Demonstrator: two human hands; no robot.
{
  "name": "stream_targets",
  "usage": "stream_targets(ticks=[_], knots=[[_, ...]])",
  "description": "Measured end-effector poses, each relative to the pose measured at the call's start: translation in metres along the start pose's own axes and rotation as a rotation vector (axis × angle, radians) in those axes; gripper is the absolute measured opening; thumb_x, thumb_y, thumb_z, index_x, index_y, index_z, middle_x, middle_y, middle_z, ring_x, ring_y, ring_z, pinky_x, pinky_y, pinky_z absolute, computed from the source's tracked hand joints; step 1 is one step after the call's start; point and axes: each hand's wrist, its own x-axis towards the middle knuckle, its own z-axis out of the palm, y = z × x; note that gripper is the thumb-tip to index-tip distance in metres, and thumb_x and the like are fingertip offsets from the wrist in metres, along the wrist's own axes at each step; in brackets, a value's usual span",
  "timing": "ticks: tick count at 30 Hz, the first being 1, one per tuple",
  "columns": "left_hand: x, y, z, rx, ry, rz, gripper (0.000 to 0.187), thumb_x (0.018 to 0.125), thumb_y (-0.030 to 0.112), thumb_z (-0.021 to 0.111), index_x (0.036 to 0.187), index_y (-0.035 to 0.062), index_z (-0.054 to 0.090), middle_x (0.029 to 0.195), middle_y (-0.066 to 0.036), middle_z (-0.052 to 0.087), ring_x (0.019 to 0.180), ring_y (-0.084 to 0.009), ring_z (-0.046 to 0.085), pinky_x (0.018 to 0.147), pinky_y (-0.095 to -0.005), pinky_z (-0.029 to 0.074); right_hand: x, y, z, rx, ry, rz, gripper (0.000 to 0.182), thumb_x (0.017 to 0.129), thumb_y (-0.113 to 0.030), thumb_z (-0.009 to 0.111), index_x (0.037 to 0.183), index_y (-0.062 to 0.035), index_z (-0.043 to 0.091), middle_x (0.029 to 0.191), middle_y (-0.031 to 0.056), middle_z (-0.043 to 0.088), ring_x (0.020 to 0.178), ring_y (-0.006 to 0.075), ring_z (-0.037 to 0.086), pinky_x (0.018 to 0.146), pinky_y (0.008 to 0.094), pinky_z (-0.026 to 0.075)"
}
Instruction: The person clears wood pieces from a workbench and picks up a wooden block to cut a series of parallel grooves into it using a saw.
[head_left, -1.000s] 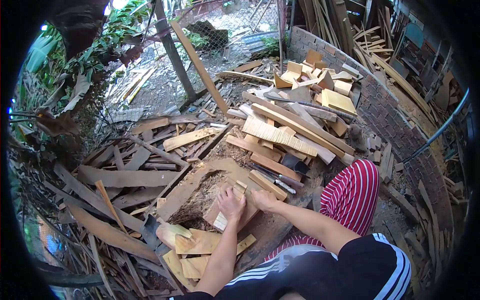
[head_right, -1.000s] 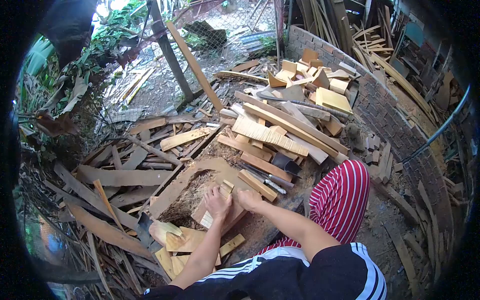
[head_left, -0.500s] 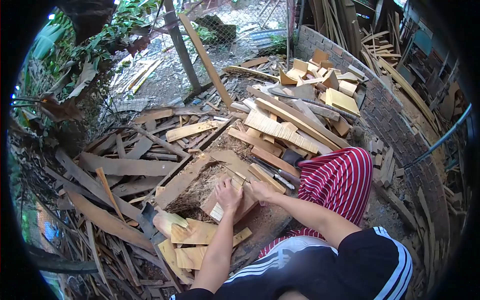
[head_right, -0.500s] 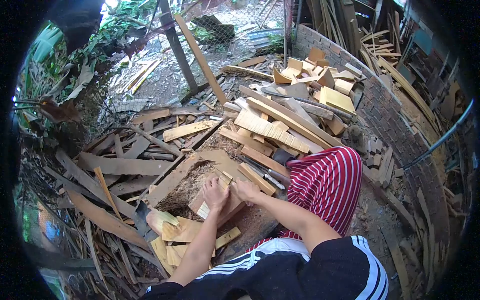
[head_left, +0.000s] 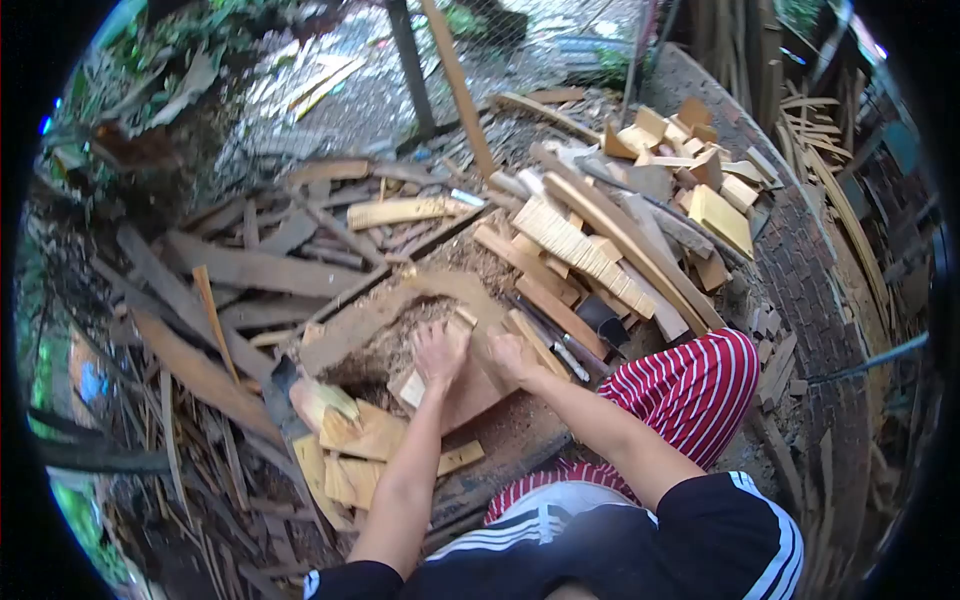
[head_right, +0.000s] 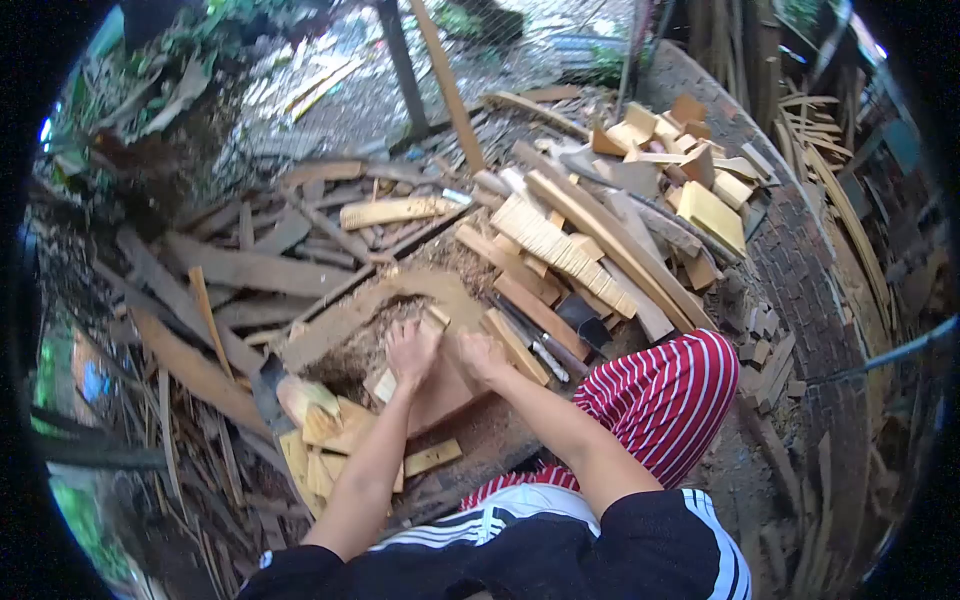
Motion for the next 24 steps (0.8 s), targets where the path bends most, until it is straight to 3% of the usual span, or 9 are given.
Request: stream_targets(ticks=[1, 2, 3, 4, 6, 13, 16, 19, 24], knots=[[0.0, -0.001, 0.007, -0.008, 0.025, -0.042, 0.051, 0.081, 0.047, 0.062, 0.113, 0.0067, 0.059, 0.119, -0.019, 0.052, 0.113, -0.0377, 0.046, 0.098, -0.046, 0.037, 0.0, 0.005, 0.014, -0.006, 0.026, -0.003, 0.013, 0.084, -0.016, 0.05, 0.085, -0.0046, 0.055, 0.067, 0.0227, 0.063, 0.065, 0.038, 0.066, 0.055, 0.0476, 0.053], [0.001, 0.005, -0.002, -0.021, 0.003, -0.086, 0.042, 0.087, 0.042, 0.055, 0.11, 0.0072, 0.06, 0.117, -0.018, 0.054, 0.112, -0.036, 0.048, 0.096, -0.0462, 0.038, -0.003, -0.003, -0.003, 0.023, -0.135, 0.07, 0.025, 0.093, -0.019, 0.037, 0.097, -0.0039, 0.056, 0.081, 0.0245, 0.066, 0.076, 0.0406, 0.067, 0.068, 0.0516, 0.053], [0.005, 0.016, -0.015, -0.042, -0.068, -0.161, 0.036, 0.09, 0.038, 0.051, 0.107, 0.0077, 0.06, 0.114, -0.017, 0.055, 0.11, -0.0333, 0.05, 0.094, -0.0461, 0.04, -0.003, -0.005, -0.004, 0.0, -0.143, 0.052, 0.025, 0.094, -0.02, 0.036, 0.096, -0.0047, 0.057, 0.081, 0.024, 0.066, 0.076, 0.041, 0.066, 0.067, 0.0513, 0.053], [0.005, 0.015, -0.002, 0.087, 0.058, -0.154, 0.032, 0.091, 0.036, 0.05, 0.102, 0.0086, 0.06, 0.108, -0.014, 0.057, 0.106, -0.0307, 0.052, 0.09, -0.0451, 0.041, -0.004, -0.006, -0.006, 0.01, -0.141, 0.064, 0.026, 0.094, -0.02, 0.036, 0.095, -0.0055, 0.057, 0.08, 0.023, 0.066, 0.075, 0.0403, 0.066, 0.068, 0.051, 0.053], [0.009, 0.023, 0.0, 0.163, 0.081, -0.188, 0.028, 0.092, 0.035, 0.05, 0.099, 0.0101, 0.06, 0.104, -0.012, 0.057, 0.102, -0.0295, 0.053, 0.088, -0.0438, 0.042, -0.006, -0.004, -0.004, 0.03, -0.059, 0.012, 0.024, 0.095, -0.021, 0.039, 0.093, -0.0044, 0.057, 0.076, 0.0227, 0.066, 0.072, 0.0407, 0.066, 0.064, 0.0504, 0.054], [0.009, 0.024, 0.0, 0.201, 0.122, -0.191, 0.023, 0.09, 0.036, 0.054, 0.092, 0.0144, 0.061, 0.095, -0.005, 0.057, 0.095, -0.0245, 0.054, 0.079, -0.0403, 0.043, -0.052, 0.012, -0.024, 0.111, -0.139, 0.055, 0.021, 0.096, -0.02, 0.042, 0.093, -0.003, 0.054, 0.068, 0.0249, 0.063, 0.067, 0.0447, 0.063, 0.058, 0.0532, 0.051], [0.008, 0.025, -0.002, 0.194, 0.12, -0.184, 0.021, 0.089, 0.036, 0.055, 0.091, 0.0159, 0.062, 0.093, -0.004, 0.056, 0.092, -0.0232, 0.054, 0.076, -0.0396, 0.043, -0.051, 0.014, -0.028, 0.142, -0.137, 0.042, 0.021, 0.096, -0.021, 0.043, 0.094, -0.0024, 0.053, 0.067, 0.0257, 0.062, 0.066, 0.0457, 0.063, 0.057, 0.0537, 0.049], [0.011, 0.025, -0.002, 0.183, 0.126, -0.155, 0.02, 0.088, 0.036, 0.056, 0.09, 0.0168, 0.062, 0.091, -0.003, 0.055, 0.09, -0.0231, 0.053, 0.075, -0.0391, 0.043, -0.002, 0.007, -0.01, 0.08, -0.114, -0.061, 0.023, 0.096, -0.022, 0.044, 0.096, -0.0017, 0.054, 0.067, 0.0262, 0.062, 0.065, 0.0456, 0.062, 0.058, 0.0536, 0.05], [0.01, 0.026, -0.004, 0.155, 0.148, -0.171, 0.016, 0.088, 0.032, 0.058, 0.088, 0.0164, 0.062, 0.089, -0.005, 0.054, 0.09, -0.0249, 0.053, 0.076, -0.0397, 0.043, -0.002, 0.008, 0.002, 0.114, -0.141, -0.003, 0.025, 0.096, -0.022, 0.043, 0.1, -0.0003, 0.054, 0.068, 0.0267, 0.062, 0.066, 0.0452, 0.063, 0.06, 0.0537, 0.05]])
